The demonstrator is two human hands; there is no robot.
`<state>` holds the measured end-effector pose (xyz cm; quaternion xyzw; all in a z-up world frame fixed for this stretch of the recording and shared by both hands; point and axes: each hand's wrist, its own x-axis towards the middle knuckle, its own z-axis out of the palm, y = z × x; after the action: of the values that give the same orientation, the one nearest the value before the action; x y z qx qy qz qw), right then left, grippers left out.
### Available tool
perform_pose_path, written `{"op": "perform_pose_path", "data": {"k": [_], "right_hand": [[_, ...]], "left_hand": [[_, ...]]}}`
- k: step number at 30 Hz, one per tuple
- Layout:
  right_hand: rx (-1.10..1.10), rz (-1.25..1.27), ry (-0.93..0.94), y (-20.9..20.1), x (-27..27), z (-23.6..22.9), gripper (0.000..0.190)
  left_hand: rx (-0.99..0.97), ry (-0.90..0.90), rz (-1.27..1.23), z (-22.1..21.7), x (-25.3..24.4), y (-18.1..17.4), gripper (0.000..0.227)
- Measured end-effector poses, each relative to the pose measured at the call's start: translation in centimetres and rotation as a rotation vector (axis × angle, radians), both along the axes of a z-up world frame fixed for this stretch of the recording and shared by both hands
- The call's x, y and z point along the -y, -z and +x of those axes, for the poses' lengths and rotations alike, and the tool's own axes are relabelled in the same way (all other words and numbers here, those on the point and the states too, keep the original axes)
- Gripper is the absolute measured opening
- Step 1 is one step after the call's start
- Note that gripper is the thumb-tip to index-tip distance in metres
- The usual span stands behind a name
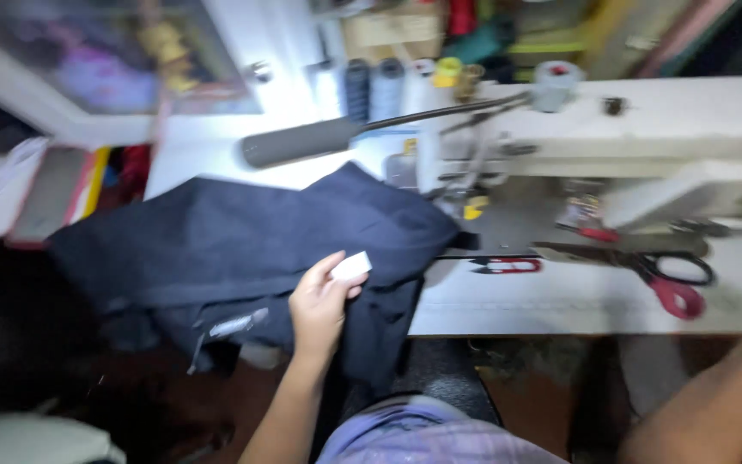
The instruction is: Positioning and aligning a small white label on the waistband of a pair of pants in preparation for sewing.
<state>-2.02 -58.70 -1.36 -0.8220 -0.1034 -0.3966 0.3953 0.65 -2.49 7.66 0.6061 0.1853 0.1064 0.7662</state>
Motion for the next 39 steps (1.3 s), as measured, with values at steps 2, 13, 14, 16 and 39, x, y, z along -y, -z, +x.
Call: {"op": "perform_pose_path", "data": {"k": [2,13,14,16,39], "right_hand": [[-0.003,0.014,-0.174,-2.8,-10.4,-0.8,0.015],[-0.128,-0.176,-0.856,-9.5,-46.8,10.4,0.027],[-0.417,-0.114,-0.842,-8.9,-47.3,11.1,0.031],[-0.702,-0.057,-0.818,-7.6,-48.4,12.3,0.037],[-0.792,0.358,-0.929,-7.7,-49.8,12.6,0.030]], "left_hand": [[0.013,0.000,0.001,-0.3,-0.7,-0.3,0.044],[0.079,0.039,0.001,0.7,-5.7,-0.1,0.044],[0.083,0.018,0.010,0.9,-6.1,0.0,0.043],[0.093,-0.008,0.019,1.3,-7.0,0.5,0.043],[0.166,0.099,-0.115,2.8,-8.9,3.1,0.039]]}}
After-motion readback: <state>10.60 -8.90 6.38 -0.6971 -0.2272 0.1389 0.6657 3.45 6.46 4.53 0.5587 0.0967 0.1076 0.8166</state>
